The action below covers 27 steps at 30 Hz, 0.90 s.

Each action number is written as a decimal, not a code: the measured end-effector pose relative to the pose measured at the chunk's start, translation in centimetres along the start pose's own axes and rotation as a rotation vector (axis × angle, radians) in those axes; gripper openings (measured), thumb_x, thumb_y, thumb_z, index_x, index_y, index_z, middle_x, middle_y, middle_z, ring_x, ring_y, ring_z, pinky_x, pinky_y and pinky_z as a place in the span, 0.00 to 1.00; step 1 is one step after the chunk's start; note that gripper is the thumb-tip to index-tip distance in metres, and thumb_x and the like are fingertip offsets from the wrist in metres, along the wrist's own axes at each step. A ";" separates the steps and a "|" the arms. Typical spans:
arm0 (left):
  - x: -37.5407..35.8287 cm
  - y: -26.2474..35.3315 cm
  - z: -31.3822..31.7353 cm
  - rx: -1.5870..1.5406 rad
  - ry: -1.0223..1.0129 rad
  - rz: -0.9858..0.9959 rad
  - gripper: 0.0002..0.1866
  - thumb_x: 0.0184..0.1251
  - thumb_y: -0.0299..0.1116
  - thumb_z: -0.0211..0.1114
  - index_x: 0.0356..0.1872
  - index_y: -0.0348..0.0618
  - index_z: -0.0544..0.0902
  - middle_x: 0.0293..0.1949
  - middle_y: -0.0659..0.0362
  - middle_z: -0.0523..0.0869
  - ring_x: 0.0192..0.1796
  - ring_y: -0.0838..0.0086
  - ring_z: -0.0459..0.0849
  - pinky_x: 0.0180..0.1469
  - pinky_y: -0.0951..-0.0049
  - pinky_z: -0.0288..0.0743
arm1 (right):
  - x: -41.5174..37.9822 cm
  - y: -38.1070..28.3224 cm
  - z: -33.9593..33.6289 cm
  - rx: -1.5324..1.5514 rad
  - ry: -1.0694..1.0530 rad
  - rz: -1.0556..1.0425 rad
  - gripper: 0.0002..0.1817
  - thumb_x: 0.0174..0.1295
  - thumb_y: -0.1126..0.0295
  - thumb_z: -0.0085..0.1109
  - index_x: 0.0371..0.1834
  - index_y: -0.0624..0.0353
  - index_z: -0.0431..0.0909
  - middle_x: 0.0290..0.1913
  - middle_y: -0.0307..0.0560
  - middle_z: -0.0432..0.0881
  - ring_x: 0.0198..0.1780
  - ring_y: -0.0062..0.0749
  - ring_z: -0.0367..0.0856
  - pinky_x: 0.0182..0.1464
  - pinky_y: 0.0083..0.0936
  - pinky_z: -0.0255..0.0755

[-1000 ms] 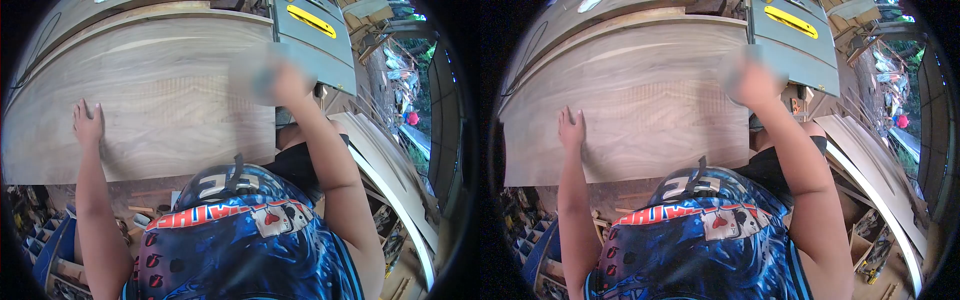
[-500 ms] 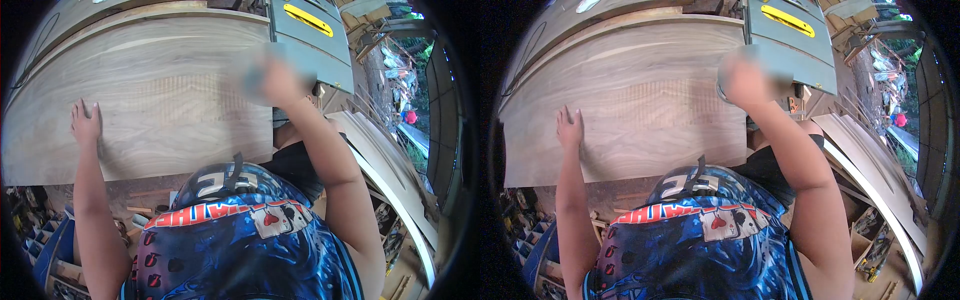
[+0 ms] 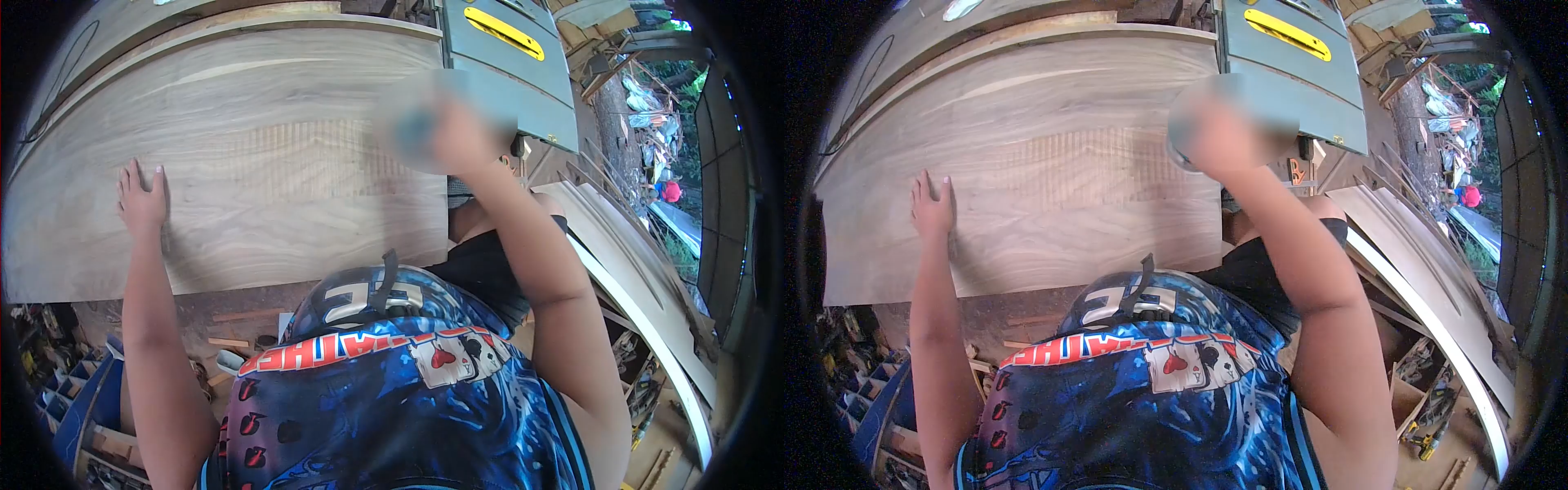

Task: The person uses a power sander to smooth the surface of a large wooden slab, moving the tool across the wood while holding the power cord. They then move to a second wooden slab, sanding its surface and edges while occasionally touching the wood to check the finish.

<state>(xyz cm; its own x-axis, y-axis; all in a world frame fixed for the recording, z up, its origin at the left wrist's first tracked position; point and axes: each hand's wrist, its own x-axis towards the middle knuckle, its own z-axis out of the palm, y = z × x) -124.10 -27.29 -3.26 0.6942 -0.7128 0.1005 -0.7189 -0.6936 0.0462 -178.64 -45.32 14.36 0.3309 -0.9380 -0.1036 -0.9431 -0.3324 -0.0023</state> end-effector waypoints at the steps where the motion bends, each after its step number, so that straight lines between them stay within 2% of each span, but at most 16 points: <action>1: 0.0 -0.1 0.0 0.001 -0.001 0.004 0.43 0.80 0.70 0.58 0.89 0.63 0.65 0.90 0.56 0.61 0.91 0.56 0.57 0.88 0.41 0.50 | -0.2 -0.8 0.3 0.039 0.008 -0.012 0.34 0.65 0.57 0.73 0.75 0.40 0.75 0.60 0.57 0.84 0.61 0.58 0.86 0.61 0.50 0.85; 8: 0.5 -1.1 1.3 -0.054 0.003 0.045 0.43 0.80 0.68 0.59 0.88 0.60 0.66 0.90 0.53 0.61 0.91 0.56 0.56 0.88 0.43 0.49 | -1.0 -6.9 2.2 0.156 0.069 -0.175 0.33 0.61 0.59 0.74 0.72 0.45 0.77 0.58 0.56 0.84 0.58 0.55 0.88 0.57 0.48 0.86; 13: 0.7 -1.8 2.1 -0.057 0.023 0.073 0.43 0.80 0.68 0.59 0.88 0.59 0.66 0.89 0.52 0.63 0.91 0.56 0.58 0.88 0.43 0.50 | -2.4 -9.0 1.4 0.200 -0.015 -0.235 0.34 0.61 0.59 0.74 0.73 0.46 0.77 0.58 0.57 0.83 0.57 0.54 0.87 0.57 0.47 0.87; 17: 0.3 -0.9 0.9 -0.017 0.008 0.044 0.43 0.80 0.67 0.59 0.88 0.59 0.66 0.89 0.52 0.64 0.90 0.55 0.59 0.87 0.44 0.51 | -4.2 -8.2 1.2 0.279 0.013 -0.245 0.35 0.61 0.59 0.74 0.74 0.46 0.77 0.58 0.56 0.83 0.58 0.55 0.86 0.57 0.47 0.86; 23: 0.2 -1.2 1.0 -0.053 0.025 0.079 0.43 0.80 0.67 0.59 0.88 0.59 0.66 0.89 0.52 0.64 0.90 0.53 0.59 0.87 0.42 0.52 | -5.7 -3.6 0.7 0.234 0.004 -0.087 0.35 0.62 0.59 0.74 0.75 0.44 0.77 0.60 0.53 0.83 0.60 0.55 0.85 0.60 0.48 0.85; 26: 0.0 -0.7 0.5 -0.042 0.019 0.060 0.43 0.80 0.67 0.59 0.88 0.59 0.66 0.89 0.51 0.64 0.90 0.53 0.59 0.87 0.41 0.52 | -5.8 -1.2 0.8 0.192 0.091 -0.055 0.35 0.60 0.60 0.74 0.73 0.45 0.78 0.58 0.54 0.83 0.60 0.54 0.85 0.58 0.48 0.86; 27: -0.1 -0.4 0.1 -0.023 0.014 0.054 0.43 0.80 0.67 0.59 0.88 0.58 0.67 0.88 0.51 0.65 0.90 0.53 0.59 0.87 0.44 0.53 | -5.8 -0.6 0.8 0.190 0.085 -0.025 0.35 0.60 0.60 0.75 0.74 0.45 0.78 0.59 0.54 0.83 0.61 0.55 0.85 0.60 0.49 0.84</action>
<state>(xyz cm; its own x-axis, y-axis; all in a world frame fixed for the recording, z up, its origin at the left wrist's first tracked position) -123.92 -26.93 -3.37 0.6537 -0.7477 0.1172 -0.7562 -0.6513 0.0632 -179.97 -39.61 14.18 0.3478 -0.9374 -0.0172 -0.9213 -0.3383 -0.1918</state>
